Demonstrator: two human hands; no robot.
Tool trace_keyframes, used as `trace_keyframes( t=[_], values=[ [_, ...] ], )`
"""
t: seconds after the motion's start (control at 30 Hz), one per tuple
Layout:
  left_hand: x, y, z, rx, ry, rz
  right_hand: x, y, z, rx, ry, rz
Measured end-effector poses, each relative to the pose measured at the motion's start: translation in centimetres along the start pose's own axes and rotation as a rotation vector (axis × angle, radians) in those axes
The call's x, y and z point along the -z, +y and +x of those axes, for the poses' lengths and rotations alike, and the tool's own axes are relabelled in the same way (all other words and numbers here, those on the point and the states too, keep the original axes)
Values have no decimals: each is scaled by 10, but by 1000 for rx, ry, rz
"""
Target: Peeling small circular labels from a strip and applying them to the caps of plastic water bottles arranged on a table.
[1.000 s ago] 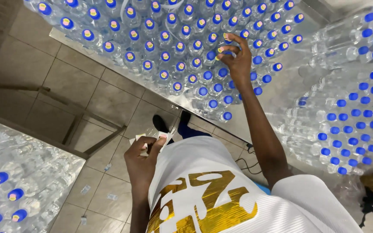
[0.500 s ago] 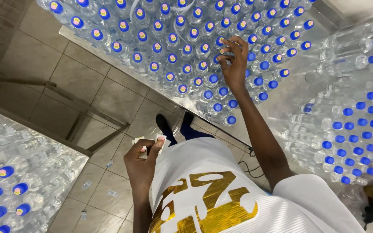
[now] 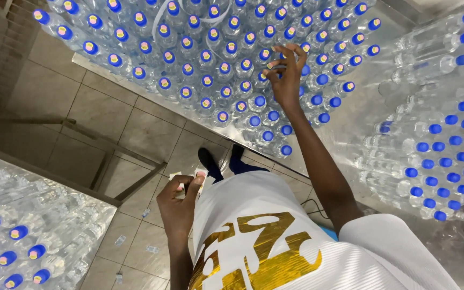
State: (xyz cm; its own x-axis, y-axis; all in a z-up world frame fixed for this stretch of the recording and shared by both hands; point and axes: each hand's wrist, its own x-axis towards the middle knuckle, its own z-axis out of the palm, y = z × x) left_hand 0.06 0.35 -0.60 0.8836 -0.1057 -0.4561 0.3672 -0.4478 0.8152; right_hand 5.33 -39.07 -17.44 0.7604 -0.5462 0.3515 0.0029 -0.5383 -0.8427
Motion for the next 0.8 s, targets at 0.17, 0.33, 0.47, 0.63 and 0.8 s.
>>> trace_keyframes(
  t=[0.17, 0.33, 0.47, 0.63, 0.8],
  values=[
    [1, 1, 2, -9, -3, 44, 14, -10, 2, -154, 87, 134],
    [3, 0, 4, -35, 3, 37, 61, -19, 0, -252, 63, 94],
    [1, -3, 7, -57, -3, 26, 64, -11, -5, -298, -21, 91],
    [0, -1, 7, -46, -20, 17, 58, -5, -11, -194, -26, 0],
    [-1, -1, 6, -53, -13, 19, 56, -5, -14, -20, -56, -148]
  ],
)
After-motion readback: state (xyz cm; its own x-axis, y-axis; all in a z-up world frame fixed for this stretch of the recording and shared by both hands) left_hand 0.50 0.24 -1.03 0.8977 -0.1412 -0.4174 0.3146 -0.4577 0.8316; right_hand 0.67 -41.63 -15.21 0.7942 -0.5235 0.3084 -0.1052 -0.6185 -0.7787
